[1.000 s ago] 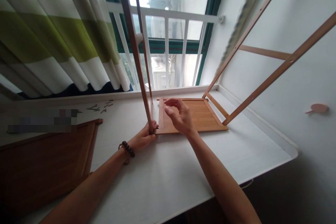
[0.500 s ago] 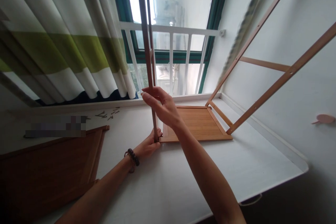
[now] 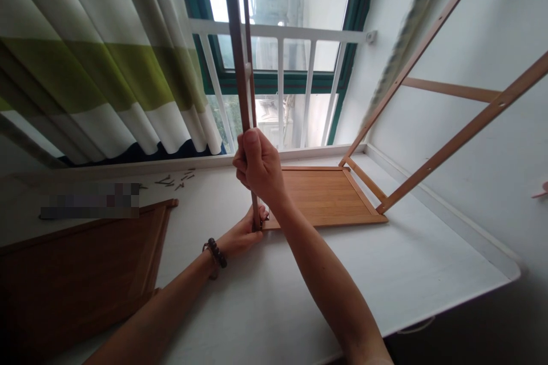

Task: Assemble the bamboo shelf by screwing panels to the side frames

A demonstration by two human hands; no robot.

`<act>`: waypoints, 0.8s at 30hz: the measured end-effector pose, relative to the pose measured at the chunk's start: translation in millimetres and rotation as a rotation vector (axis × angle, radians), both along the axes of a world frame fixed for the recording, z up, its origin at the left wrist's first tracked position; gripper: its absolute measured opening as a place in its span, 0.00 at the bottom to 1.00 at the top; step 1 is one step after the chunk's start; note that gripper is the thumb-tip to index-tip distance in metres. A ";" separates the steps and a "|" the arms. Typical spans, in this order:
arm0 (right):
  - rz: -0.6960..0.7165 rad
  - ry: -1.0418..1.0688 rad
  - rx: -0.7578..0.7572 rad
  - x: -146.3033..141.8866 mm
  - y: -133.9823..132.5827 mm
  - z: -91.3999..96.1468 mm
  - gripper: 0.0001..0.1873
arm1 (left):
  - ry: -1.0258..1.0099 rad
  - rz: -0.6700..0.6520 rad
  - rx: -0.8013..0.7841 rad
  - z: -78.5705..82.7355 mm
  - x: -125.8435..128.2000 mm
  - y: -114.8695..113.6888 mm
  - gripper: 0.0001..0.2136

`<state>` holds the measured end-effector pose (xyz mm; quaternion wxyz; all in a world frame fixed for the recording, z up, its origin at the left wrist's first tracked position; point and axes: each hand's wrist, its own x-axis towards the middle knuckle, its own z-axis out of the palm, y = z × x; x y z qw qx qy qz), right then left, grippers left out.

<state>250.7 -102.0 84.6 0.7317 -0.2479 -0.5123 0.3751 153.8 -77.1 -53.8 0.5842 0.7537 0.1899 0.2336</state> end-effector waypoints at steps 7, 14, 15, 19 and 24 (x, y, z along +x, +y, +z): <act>-0.044 -0.012 -0.004 0.5 -0.4 0.0 0.24 | 0.006 -0.030 -0.003 -1.5 0.2 -0.1 0.17; -0.065 -0.022 -0.003 4.8 0.1 -0.2 0.22 | -0.047 -0.013 -0.088 -2.6 3.1 -1.8 0.20; -0.066 -0.023 -0.010 5.3 0.2 -0.2 0.21 | -0.044 -0.005 -0.087 -3.3 3.4 -2.0 0.21; -0.055 -0.018 -0.034 7.2 0.3 0.0 0.21 | -0.064 0.056 -0.074 -7.0 3.9 -3.0 0.21; -0.056 0.005 -0.027 9.6 -0.5 -0.2 0.19 | -0.031 0.070 -0.024 -6.4 3.7 -5.8 0.22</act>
